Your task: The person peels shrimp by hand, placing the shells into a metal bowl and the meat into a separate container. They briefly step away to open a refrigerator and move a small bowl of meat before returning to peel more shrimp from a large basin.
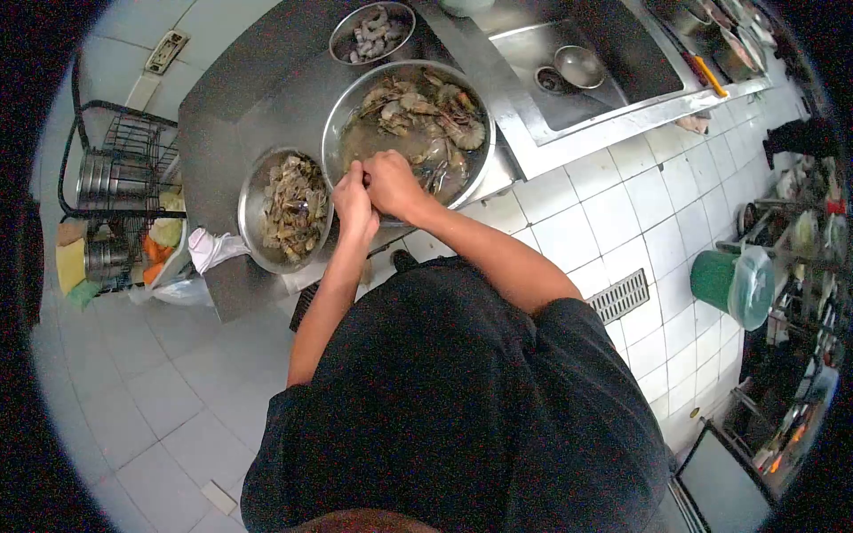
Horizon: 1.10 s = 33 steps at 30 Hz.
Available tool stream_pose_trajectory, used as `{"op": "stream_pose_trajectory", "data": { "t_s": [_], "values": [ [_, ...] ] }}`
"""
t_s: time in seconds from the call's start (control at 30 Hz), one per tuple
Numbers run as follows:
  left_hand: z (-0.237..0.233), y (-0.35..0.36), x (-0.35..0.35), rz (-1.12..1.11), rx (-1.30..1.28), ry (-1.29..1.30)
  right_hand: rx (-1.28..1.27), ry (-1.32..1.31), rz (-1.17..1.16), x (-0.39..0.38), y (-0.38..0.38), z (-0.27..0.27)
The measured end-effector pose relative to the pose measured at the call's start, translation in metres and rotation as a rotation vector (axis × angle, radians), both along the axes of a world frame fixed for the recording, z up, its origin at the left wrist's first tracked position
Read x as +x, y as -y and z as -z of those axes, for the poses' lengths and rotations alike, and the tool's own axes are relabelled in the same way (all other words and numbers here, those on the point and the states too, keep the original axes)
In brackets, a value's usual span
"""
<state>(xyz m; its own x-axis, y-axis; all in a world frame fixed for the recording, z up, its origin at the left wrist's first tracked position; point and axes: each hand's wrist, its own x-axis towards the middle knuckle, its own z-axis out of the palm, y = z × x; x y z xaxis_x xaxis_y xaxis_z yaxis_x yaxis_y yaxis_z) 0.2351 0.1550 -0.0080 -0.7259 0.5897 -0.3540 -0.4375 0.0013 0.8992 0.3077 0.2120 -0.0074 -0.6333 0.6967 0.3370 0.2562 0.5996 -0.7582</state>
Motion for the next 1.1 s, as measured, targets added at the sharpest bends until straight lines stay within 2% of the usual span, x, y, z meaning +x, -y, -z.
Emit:
{"op": "stream_pose_trajectory", "data": {
  "t_s": [0.03,0.1,0.23,0.43,0.53,0.63,0.7,0.73,0.8,0.83,0.9,1.1],
  "values": [
    [0.007,0.002,-0.007,0.064,-0.008,-0.01,0.009,-0.022,0.01,0.0,0.002,0.001],
    [0.012,0.003,-0.007,0.067,-0.027,-0.046,-0.051,0.031,-0.002,0.003,0.004,-0.004],
    [0.011,0.006,-0.01,0.089,-0.037,-0.078,0.017,-0.022,0.017,-0.003,0.003,0.005],
    [0.01,0.006,-0.005,-0.015,-0.003,-0.103,0.035,-0.064,0.058,-0.009,0.007,0.01],
    [0.017,0.01,-0.007,0.017,-0.01,-0.097,0.02,-0.095,0.075,-0.012,0.009,0.018],
    [0.034,0.011,-0.009,0.001,-0.069,-0.255,-0.04,-0.062,0.071,-0.013,0.009,0.023],
    [0.042,0.013,-0.014,0.009,-0.064,-0.235,-0.113,0.037,0.037,-0.009,0.007,0.025],
    [0.043,0.012,-0.017,0.012,-0.058,-0.225,-0.136,-0.029,0.018,-0.008,0.005,0.026],
    [0.037,0.015,-0.032,0.14,-0.018,-0.049,-0.183,-0.156,-0.028,-0.004,0.004,0.025],
    [0.032,0.019,-0.036,0.202,-0.004,0.04,-0.198,-0.092,-0.087,0.0,0.003,0.024],
    [0.016,0.02,-0.032,0.247,0.027,0.063,-0.221,0.032,-0.205,0.003,-0.008,0.019],
    [-0.008,0.014,-0.024,0.309,0.06,0.055,-0.168,-0.062,-0.169,0.004,-0.02,0.022]
  ]
}}
